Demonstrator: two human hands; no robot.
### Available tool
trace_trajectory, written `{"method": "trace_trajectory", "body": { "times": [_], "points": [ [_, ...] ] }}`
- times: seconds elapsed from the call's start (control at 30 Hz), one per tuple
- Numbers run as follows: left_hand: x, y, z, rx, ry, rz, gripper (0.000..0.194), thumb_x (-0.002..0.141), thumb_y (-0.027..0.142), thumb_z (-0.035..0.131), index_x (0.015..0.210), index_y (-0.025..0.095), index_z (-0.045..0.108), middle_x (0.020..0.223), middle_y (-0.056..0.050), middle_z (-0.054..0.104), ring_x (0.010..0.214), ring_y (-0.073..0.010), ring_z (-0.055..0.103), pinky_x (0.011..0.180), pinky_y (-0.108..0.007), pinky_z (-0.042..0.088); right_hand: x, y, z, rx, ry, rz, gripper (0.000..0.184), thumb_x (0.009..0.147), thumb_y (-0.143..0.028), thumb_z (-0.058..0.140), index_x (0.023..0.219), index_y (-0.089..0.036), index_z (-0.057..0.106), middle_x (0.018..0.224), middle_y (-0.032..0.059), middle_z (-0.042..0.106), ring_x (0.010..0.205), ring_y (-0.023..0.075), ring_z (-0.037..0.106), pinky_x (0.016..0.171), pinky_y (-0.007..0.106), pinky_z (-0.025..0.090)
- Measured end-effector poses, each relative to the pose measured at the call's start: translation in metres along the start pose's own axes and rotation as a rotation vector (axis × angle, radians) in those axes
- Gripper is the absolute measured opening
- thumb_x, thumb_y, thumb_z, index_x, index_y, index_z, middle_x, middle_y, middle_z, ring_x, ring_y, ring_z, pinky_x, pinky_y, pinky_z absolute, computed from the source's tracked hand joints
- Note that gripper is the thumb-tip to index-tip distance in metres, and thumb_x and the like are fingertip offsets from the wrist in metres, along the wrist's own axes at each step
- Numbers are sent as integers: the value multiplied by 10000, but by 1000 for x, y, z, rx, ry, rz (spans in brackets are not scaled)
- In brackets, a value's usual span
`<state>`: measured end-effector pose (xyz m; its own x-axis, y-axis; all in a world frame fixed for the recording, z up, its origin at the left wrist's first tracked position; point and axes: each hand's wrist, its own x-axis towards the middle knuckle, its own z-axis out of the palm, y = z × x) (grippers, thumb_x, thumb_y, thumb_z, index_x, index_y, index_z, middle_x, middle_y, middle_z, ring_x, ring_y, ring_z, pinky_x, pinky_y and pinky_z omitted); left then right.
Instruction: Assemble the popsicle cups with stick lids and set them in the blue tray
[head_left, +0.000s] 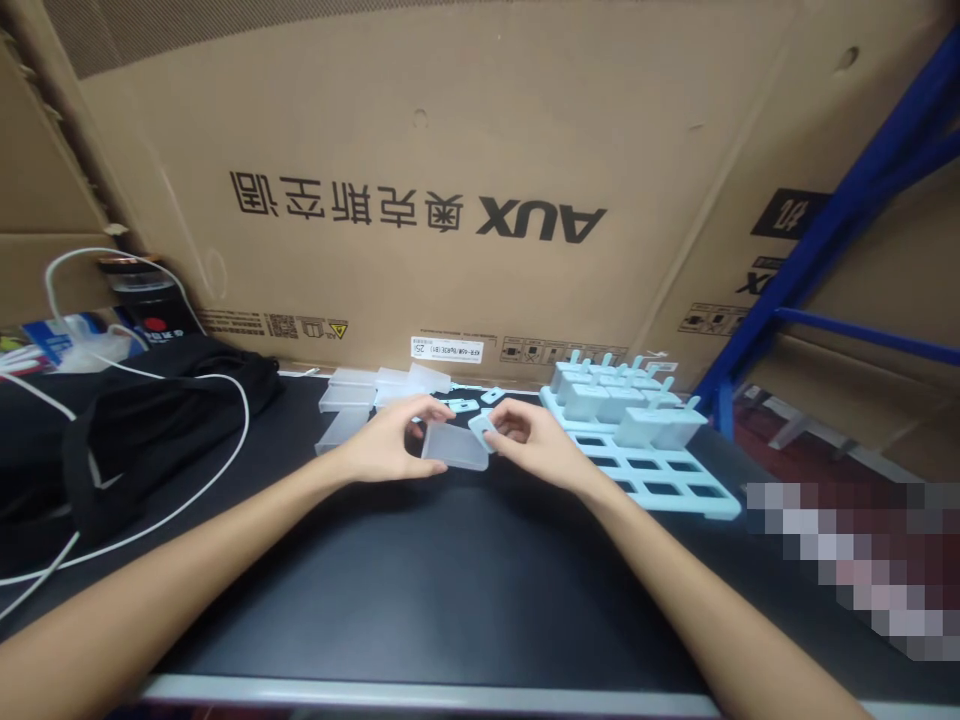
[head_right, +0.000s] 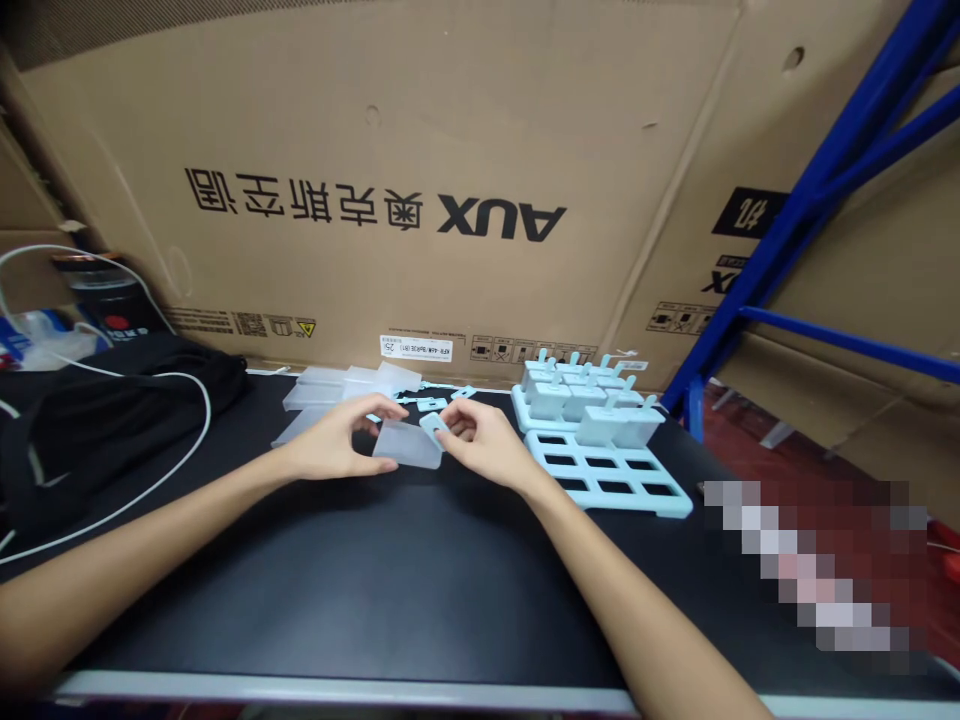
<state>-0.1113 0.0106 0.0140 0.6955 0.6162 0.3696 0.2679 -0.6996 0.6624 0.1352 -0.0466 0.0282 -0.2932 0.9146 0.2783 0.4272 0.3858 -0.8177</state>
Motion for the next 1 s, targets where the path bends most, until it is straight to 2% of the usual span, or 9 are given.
{"method": "trace_trajectory", "body": {
  "times": [0.07,0.17,0.23,0.33,0.4,0.57,0.73,0.83,1.0],
  "points": [
    [-2,3,15,-244,86,40,587,700,294,802,1208,230,513,1229,-96,564,1158,-248,564,929,-395,506,0,-1,4,184,-5,56,206,818,-359,661,853,-189,551,753,-6,599,683,129,583,654,274,495],
    [-4,6,34,-486,176,83,672,680,223,826,1235,238,447,1221,-98,575,1178,-238,579,1005,-415,485,0,-4,10,312,-44,91,256,778,-385,715,803,-181,562,755,-5,601,712,130,597,685,281,508],
    [-5,6,40,-510,232,84,699,656,195,843,1228,231,443,1200,-100,596,1159,-236,600,1031,-426,477,0,-8,11,357,-4,80,267,741,-370,759,810,-179,584,758,-12,608,716,116,592,689,261,498],
    [-5,3,42,-423,310,94,709,621,189,865,1209,209,469,1161,-105,637,1130,-245,624,1041,-442,479,0,-14,11,453,101,90,336,689,-345,810,911,-193,609,756,-20,636,700,109,597,665,246,502],
    [-5,0,41,-359,329,90,695,621,207,867,1200,202,484,1146,-105,656,1113,-250,637,1042,-456,479,0,-17,14,522,124,120,365,665,-352,828,909,-192,609,765,-12,653,688,116,609,645,255,520],
    [-6,-4,41,-299,280,75,644,655,248,856,1185,206,492,1205,-114,643,1141,-262,631,1059,-470,462,-1,-18,30,542,83,238,352,699,-423,796,698,-166,556,644,7,647,580,107,608,568,230,506],
    [-8,-1,45,-346,168,69,643,743,270,803,1270,234,436,1282,-118,595,1223,-259,573,1089,-461,422,-3,-14,43,554,64,295,405,761,-486,717,618,-171,507,532,-6,591,481,102,574,446,196,444],
    [-9,2,44,-302,93,59,547,873,316,671,1352,255,414,1340,-112,540,1251,-244,534,1090,-438,406,-3,-11,49,586,91,290,400,791,-488,668,605,-170,512,512,-7,575,461,105,574,435,201,452],
    [-8,6,40,-155,-30,56,402,994,374,430,1367,222,424,1275,-108,559,1166,-233,545,1042,-423,414,-4,-7,61,635,144,310,273,786,-350,616,602,-167,530,501,-2,580,439,97,565,434,193,450]
  ]
}}
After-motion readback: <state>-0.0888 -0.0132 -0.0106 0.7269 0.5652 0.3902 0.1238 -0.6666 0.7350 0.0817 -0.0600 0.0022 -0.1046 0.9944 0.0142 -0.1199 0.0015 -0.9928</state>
